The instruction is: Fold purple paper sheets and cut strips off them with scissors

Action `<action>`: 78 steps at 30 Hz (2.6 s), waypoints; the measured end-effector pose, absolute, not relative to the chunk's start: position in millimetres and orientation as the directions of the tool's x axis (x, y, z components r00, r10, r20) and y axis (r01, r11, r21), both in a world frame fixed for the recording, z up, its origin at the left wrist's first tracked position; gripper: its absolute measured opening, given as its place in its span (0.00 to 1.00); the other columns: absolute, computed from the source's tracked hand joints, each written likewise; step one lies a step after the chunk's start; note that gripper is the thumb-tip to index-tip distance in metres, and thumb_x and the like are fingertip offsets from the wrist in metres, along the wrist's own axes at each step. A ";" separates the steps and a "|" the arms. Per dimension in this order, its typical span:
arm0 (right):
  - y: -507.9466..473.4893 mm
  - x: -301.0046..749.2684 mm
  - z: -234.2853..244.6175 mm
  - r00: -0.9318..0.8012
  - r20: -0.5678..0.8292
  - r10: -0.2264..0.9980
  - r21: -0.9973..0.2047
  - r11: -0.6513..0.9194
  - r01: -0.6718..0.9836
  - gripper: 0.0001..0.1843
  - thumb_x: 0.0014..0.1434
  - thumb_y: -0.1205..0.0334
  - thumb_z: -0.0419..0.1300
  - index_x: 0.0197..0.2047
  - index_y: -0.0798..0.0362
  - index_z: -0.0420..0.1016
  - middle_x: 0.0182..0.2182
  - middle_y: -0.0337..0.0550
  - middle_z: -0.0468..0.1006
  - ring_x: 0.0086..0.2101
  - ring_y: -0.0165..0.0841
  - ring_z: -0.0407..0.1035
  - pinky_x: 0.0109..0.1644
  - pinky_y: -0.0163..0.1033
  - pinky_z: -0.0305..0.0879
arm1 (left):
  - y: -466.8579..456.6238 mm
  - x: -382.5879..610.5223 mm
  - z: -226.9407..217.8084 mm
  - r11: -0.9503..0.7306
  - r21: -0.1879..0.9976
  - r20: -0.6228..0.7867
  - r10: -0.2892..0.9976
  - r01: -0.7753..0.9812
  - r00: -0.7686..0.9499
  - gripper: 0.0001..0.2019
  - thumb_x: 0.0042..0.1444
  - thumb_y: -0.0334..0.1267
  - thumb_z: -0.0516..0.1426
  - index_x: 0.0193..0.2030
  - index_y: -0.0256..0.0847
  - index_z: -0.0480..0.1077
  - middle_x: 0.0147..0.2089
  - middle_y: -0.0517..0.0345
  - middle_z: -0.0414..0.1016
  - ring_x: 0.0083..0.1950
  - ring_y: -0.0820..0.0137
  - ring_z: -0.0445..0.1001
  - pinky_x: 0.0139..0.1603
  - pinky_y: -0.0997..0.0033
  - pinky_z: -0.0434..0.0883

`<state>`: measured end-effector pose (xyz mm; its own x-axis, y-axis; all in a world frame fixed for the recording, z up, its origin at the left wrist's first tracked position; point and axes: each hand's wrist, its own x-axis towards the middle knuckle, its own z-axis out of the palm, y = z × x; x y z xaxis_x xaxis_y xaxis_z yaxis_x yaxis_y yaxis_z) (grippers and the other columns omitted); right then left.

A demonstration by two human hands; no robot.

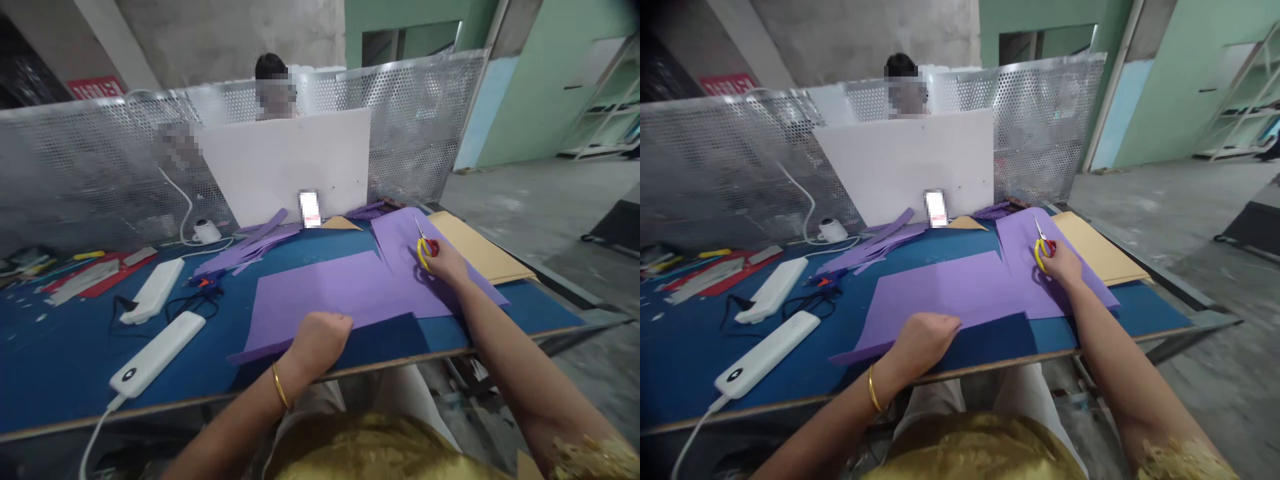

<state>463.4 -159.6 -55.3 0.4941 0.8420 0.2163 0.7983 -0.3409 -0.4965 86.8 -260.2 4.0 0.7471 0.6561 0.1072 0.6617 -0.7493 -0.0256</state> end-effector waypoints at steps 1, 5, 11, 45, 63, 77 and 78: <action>-157.7 465.5 -56.6 0.490 0.215 0.845 -0.521 -0.325 0.789 0.31 0.58 0.42 0.59 0.58 0.53 0.71 0.47 0.55 0.81 0.44 0.48 0.76 0.45 0.45 0.70 | -255.7 85.5 14.0 -0.734 0.001 0.127 0.674 0.679 0.728 0.13 0.66 0.34 0.52 0.34 0.39 0.76 0.32 0.49 0.80 0.33 0.62 0.77 0.31 0.67 0.62; -151.5 471.1 -63.2 0.485 0.194 0.853 -0.601 -0.288 0.746 0.30 0.58 0.49 0.61 0.61 0.53 0.70 0.50 0.51 0.81 0.46 0.43 0.77 0.45 0.41 0.71 | -227.9 78.2 60.0 -0.644 0.212 0.220 0.764 0.735 0.607 0.13 0.63 0.40 0.56 0.32 0.40 0.79 0.29 0.53 0.80 0.32 0.64 0.76 0.31 0.68 0.60; -152.6 468.8 -62.1 0.479 0.167 0.862 -0.620 -0.286 0.731 0.26 0.58 0.49 0.61 0.56 0.52 0.75 0.47 0.52 0.82 0.44 0.46 0.77 0.44 0.44 0.71 | -172.3 83.2 112.0 -0.326 0.908 0.262 0.932 0.264 0.250 0.13 0.49 0.45 0.67 0.37 0.37 0.81 0.31 0.58 0.81 0.30 0.67 0.76 0.32 0.70 0.69; -182.7 412.1 -29.1 0.346 0.090 0.934 -0.947 -0.026 0.319 0.40 0.47 0.46 0.66 0.62 0.49 0.65 0.36 0.41 0.77 0.26 0.33 0.70 0.27 0.37 0.66 | -264.5 56.8 -10.6 0.226 0.569 -0.464 0.882 -0.791 -0.081 0.08 0.57 0.19 0.58 0.39 0.33 0.74 0.32 0.54 0.82 0.31 0.71 0.80 0.38 0.74 0.79; -248.8 270.3 -44.6 0.270 -0.076 0.960 -0.935 0.026 -0.354 0.30 0.41 0.53 0.75 0.45 0.46 0.67 0.24 0.28 0.69 0.19 0.28 0.66 0.21 0.36 0.69 | -284.8 77.1 -16.9 0.315 0.468 -0.544 0.839 -0.826 0.012 0.12 0.60 0.19 0.56 0.45 0.35 0.75 0.36 0.55 0.82 0.32 0.71 0.81 0.37 0.73 0.80; -316.0 325.0 -33.0 0.328 -0.129 0.936 -0.983 -0.076 -0.169 0.37 0.40 0.45 0.77 0.52 0.45 0.72 0.30 0.37 0.77 0.20 0.28 0.66 0.17 0.31 0.60 | -305.6 82.0 -26.9 0.453 0.622 -0.436 0.878 -0.639 0.197 0.09 0.55 0.25 0.62 0.43 0.35 0.75 0.44 0.48 0.82 0.42 0.65 0.81 0.48 0.64 0.79; -325.5 328.7 -30.5 0.272 -0.133 0.953 -0.984 -0.094 -0.152 0.38 0.41 0.44 0.76 0.53 0.45 0.73 0.30 0.38 0.77 0.19 0.28 0.65 0.17 0.32 0.59 | -310.5 81.2 -28.5 0.469 0.631 -0.435 0.874 -0.619 0.219 0.09 0.54 0.26 0.63 0.43 0.35 0.76 0.45 0.47 0.82 0.43 0.64 0.81 0.47 0.64 0.79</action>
<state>328.7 -325.5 -30.5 0.2723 0.9530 -0.1330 -0.1519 -0.0939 -0.9839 81.2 -310.5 -28.5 0.2185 0.8736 -0.4349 -0.6186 0.4687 0.6306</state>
